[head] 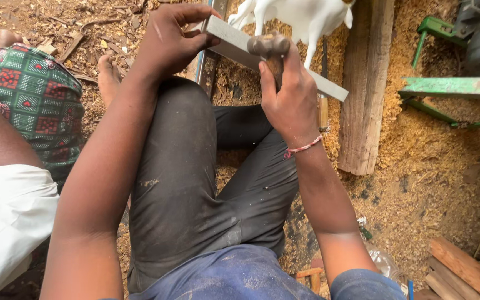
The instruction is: The person applies a strip of tape to the edge of a wooden board with a white cow figurine on top. They then use a hammer to tap the tape into place along the edge of the board.
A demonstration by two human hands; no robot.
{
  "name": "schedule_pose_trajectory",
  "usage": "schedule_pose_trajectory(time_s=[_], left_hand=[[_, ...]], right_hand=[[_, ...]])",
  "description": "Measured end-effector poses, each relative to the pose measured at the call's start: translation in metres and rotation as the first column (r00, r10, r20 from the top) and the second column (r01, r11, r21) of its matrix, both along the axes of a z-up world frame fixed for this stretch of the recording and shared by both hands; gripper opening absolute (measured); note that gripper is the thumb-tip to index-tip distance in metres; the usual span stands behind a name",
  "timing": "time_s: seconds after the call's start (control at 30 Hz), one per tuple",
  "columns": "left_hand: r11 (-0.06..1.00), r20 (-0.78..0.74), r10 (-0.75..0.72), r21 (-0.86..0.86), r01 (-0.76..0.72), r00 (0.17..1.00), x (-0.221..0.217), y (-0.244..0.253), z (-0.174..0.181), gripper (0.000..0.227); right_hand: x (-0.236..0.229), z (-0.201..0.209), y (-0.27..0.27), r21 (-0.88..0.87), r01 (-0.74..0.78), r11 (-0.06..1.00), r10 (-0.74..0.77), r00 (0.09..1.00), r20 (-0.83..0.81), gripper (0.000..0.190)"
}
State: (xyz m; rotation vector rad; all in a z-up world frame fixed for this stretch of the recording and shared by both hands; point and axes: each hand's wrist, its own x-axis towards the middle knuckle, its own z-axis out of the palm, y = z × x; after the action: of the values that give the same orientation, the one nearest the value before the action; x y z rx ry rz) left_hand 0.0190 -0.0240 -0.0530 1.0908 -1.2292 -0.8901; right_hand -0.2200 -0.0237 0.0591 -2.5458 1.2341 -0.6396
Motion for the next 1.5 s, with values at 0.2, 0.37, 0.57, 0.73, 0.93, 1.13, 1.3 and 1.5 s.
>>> schedule_pose_trajectory(time_s=[0.2, 0.37, 0.57, 0.73, 0.93, 1.13, 1.3, 1.5], left_hand=[[0.992, 0.210, 0.050, -0.123, -0.025, 0.976, 0.001, 0.000, 0.006, 0.054], [0.978, 0.289, 0.200, -0.109, -0.175, 0.936, -0.006, -0.003, 0.002, 0.039], [0.984, 0.248, 0.173, -0.080, -0.158, 0.953, -0.003, -0.006, -0.008, 0.036], [0.976, 0.344, 0.198, -0.150, -0.155, 0.918, -0.001, -0.003, -0.006, 0.033], [0.987, 0.287, 0.137, -0.120, -0.106, 0.948, -0.002, 0.005, 0.008, 0.031], [0.976, 0.245, 0.120, -0.206, -0.070, 0.962, -0.003, 0.004, 0.015, 0.032], [0.986, 0.282, 0.157, -0.093, -0.136, 0.946, -0.005, 0.005, 0.020, 0.034], [0.935, 0.450, 0.271, -0.334, -0.121, 0.851, -0.011, 0.002, 0.032, 0.038]], right_hand=[[-0.004, -0.002, 0.002, -0.003, 0.029, 1.000, -0.029, 1.000, 0.010, 0.046], [-0.010, 0.000, 0.002, 0.028, 0.071, 0.997, -0.071, 0.997, 0.019, 0.044], [-0.020, 0.000, 0.003, 0.003, 0.052, 0.999, -0.052, 0.997, 0.054, 0.045], [-0.029, -0.001, 0.005, 0.010, 0.052, 0.999, -0.052, 0.998, 0.039, 0.045], [-0.039, -0.003, 0.005, 0.040, 0.100, 0.994, -0.101, 0.994, 0.033, 0.047], [-0.050, -0.005, 0.000, 0.026, 0.142, 0.990, -0.143, 0.990, 0.013, 0.045], [-0.054, -0.005, 0.002, -0.023, 0.103, 0.994, -0.102, 0.994, 0.050, 0.042], [-0.057, -0.007, 0.003, -0.032, 0.110, 0.993, -0.108, 0.992, 0.065, 0.044]])
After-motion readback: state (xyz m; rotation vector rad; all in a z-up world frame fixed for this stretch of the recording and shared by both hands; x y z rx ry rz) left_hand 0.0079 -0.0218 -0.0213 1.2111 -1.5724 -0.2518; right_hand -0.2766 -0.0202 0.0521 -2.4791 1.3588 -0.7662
